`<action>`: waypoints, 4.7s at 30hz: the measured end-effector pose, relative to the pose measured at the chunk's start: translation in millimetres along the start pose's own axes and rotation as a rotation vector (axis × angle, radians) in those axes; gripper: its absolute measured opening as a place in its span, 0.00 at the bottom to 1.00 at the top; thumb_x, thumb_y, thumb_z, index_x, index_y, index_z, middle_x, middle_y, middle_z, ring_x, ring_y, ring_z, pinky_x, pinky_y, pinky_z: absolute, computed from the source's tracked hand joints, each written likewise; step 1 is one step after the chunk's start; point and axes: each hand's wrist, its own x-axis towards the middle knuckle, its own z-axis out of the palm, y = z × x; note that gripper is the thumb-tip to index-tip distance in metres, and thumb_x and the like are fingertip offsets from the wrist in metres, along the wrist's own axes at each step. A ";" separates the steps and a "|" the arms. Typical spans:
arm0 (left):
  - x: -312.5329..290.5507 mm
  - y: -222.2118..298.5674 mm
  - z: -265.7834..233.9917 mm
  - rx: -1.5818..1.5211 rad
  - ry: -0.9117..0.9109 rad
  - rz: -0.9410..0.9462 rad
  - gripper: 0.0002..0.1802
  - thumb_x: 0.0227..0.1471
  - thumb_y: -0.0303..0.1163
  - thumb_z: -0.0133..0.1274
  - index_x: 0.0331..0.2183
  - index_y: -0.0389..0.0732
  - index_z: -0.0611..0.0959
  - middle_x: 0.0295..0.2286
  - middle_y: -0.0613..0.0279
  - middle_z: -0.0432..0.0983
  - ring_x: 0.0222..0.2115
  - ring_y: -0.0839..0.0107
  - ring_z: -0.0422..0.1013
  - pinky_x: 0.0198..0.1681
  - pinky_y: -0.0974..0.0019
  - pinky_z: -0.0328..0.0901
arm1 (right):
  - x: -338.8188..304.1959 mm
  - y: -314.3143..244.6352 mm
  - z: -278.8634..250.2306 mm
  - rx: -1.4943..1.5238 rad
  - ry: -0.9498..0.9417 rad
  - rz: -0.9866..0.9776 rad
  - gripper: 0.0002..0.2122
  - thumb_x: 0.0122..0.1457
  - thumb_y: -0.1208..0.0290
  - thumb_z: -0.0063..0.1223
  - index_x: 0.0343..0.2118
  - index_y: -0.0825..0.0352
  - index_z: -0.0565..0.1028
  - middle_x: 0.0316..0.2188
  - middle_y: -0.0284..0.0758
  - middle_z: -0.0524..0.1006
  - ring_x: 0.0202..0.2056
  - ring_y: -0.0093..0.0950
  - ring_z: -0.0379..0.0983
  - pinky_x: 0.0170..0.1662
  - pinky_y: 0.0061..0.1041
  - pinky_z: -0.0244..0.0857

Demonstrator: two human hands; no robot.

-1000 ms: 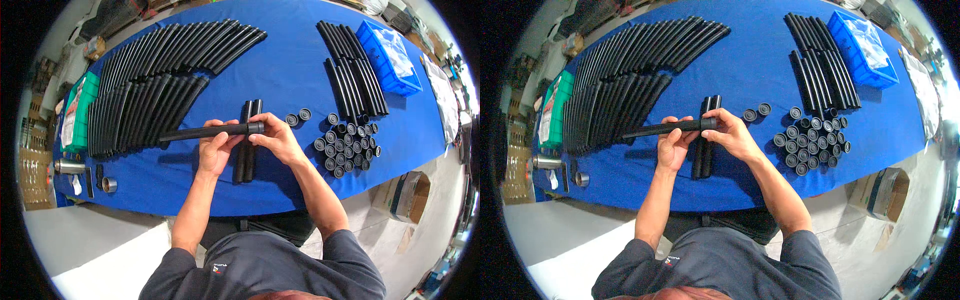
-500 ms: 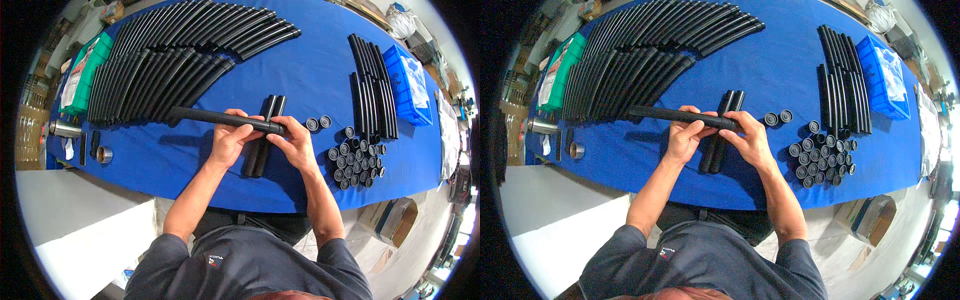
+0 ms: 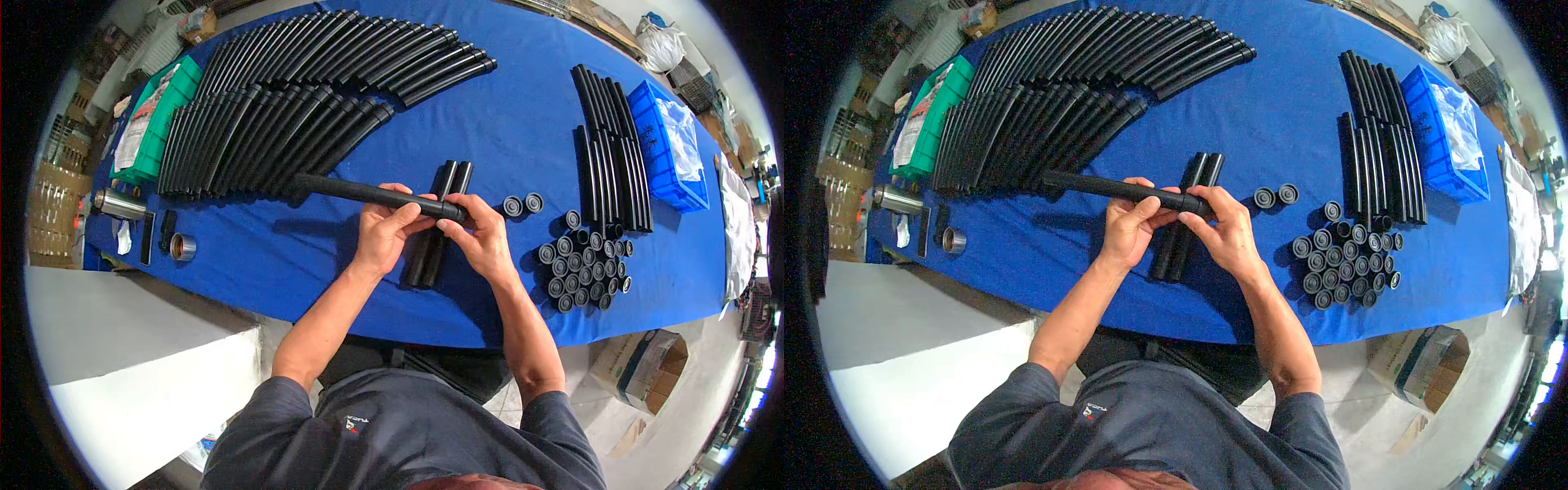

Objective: Assembling black plastic tubes by fitting plastic end caps onto them.

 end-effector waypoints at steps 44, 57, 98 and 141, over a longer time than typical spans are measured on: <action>-13.3 24.3 -55.1 -0.173 -0.046 -0.031 0.14 0.57 0.23 0.52 0.46 0.37 0.77 0.46 0.43 0.76 0.52 0.48 0.70 0.54 0.51 0.72 | -3.3 0.5 10.0 -0.050 0.003 -0.219 0.16 0.50 0.73 0.64 0.42 0.68 0.75 0.32 0.43 0.74 0.34 0.42 0.74 0.37 0.37 0.68; -10.7 26.2 -46.1 -0.190 -0.053 -0.029 0.14 0.59 0.26 0.52 0.47 0.39 0.77 0.47 0.46 0.75 0.53 0.50 0.69 0.56 0.49 0.69 | -0.8 -6.7 3.3 -0.031 -0.036 -0.198 0.15 0.49 0.69 0.64 0.38 0.69 0.76 0.29 0.42 0.76 0.33 0.39 0.76 0.37 0.35 0.68; -8.3 21.6 -59.1 -0.289 -0.071 -0.096 0.11 0.56 0.26 0.55 0.43 0.43 0.80 0.48 0.50 0.76 0.54 0.52 0.69 0.54 0.44 0.69 | -1.1 -10.8 3.1 -0.106 -0.026 -0.253 0.15 0.52 0.72 0.64 0.42 0.69 0.76 0.31 0.38 0.77 0.34 0.31 0.78 0.35 0.28 0.70; -6.5 20.0 -47.0 -0.220 -0.074 -0.125 0.14 0.52 0.21 0.57 0.42 0.42 0.80 0.45 0.50 0.78 0.53 0.51 0.69 0.54 0.45 0.70 | 1.9 -16.4 5.0 -0.105 0.049 -0.315 0.15 0.52 0.66 0.64 0.39 0.70 0.76 0.29 0.42 0.77 0.31 0.37 0.76 0.34 0.31 0.68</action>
